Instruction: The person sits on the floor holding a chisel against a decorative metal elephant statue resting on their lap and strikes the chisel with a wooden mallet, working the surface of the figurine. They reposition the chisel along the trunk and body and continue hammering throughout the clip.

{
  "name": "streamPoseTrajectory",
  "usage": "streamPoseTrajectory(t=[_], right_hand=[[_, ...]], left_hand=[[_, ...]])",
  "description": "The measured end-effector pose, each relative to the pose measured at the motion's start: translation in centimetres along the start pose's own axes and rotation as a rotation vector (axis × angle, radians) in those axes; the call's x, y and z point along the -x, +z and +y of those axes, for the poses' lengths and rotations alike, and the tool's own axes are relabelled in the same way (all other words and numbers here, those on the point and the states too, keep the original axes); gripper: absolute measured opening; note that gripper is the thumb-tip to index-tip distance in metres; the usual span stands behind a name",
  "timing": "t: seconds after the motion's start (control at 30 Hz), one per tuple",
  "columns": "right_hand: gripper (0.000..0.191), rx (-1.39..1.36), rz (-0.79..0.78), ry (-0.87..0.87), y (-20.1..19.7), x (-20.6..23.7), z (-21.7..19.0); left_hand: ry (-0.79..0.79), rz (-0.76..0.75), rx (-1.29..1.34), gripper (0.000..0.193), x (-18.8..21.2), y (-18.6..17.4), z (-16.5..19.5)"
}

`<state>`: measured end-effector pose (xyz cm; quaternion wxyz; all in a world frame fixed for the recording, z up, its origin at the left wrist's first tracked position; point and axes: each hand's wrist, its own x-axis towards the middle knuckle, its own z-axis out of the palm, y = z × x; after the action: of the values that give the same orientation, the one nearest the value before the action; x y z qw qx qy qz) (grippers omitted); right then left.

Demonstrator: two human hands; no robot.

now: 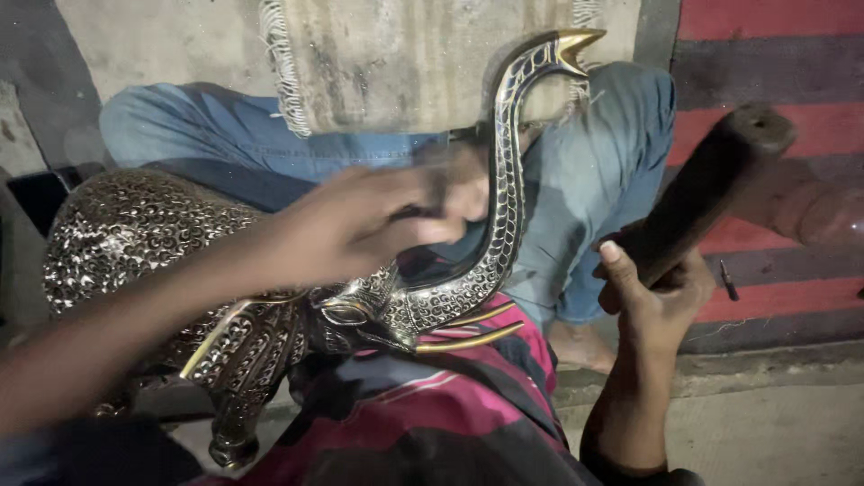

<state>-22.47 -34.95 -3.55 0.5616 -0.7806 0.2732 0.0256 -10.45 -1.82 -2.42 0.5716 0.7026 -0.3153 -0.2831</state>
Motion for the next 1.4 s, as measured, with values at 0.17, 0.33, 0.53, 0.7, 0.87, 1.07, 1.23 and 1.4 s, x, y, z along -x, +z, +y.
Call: streamPoseTrajectory(t=[0.17,0.33,0.53,0.7,0.87,1.07,1.23,1.4], right_hand=[[0.024,0.0,0.0,-0.09,-0.1,0.2,3.1],[0.021,-0.021,-0.021,-0.006,-1.0,1.3,4.3],[0.023,0.171,-0.131,-0.069,-3.3,1.8,2.1],[0.041,0.236,-0.115,-0.451,-4.3,1.6,0.3],[0.042,0.307,-0.104,-0.309,-6.7,2.1,-2.5],[0.031,0.337,-0.049,-0.225,-6.9,2.5,-5.0],[0.032,0.395,-0.021,-0.242,-4.4,1.8,-6.4],[0.033,0.423,0.013,-0.199,-3.2,2.1,-8.7]], left_hand=[[0.115,-0.107,-0.009,0.019,-5.5,3.2,-1.1],[0.196,-0.207,0.07,0.028,-5.7,4.1,-1.2],[0.283,-0.206,-0.105,0.043,-5.2,4.4,-2.3],[0.299,-0.152,-0.078,0.055,-5.7,5.1,-2.4],[0.37,-0.126,-0.026,0.057,-6.1,5.3,-3.3],[0.382,-0.193,-0.031,0.048,-6.5,6.0,-4.3],[0.41,-0.181,-0.059,0.053,-6.5,6.0,-4.4],[0.374,-0.2,-0.037,0.05,-6.2,5.5,-4.0]])
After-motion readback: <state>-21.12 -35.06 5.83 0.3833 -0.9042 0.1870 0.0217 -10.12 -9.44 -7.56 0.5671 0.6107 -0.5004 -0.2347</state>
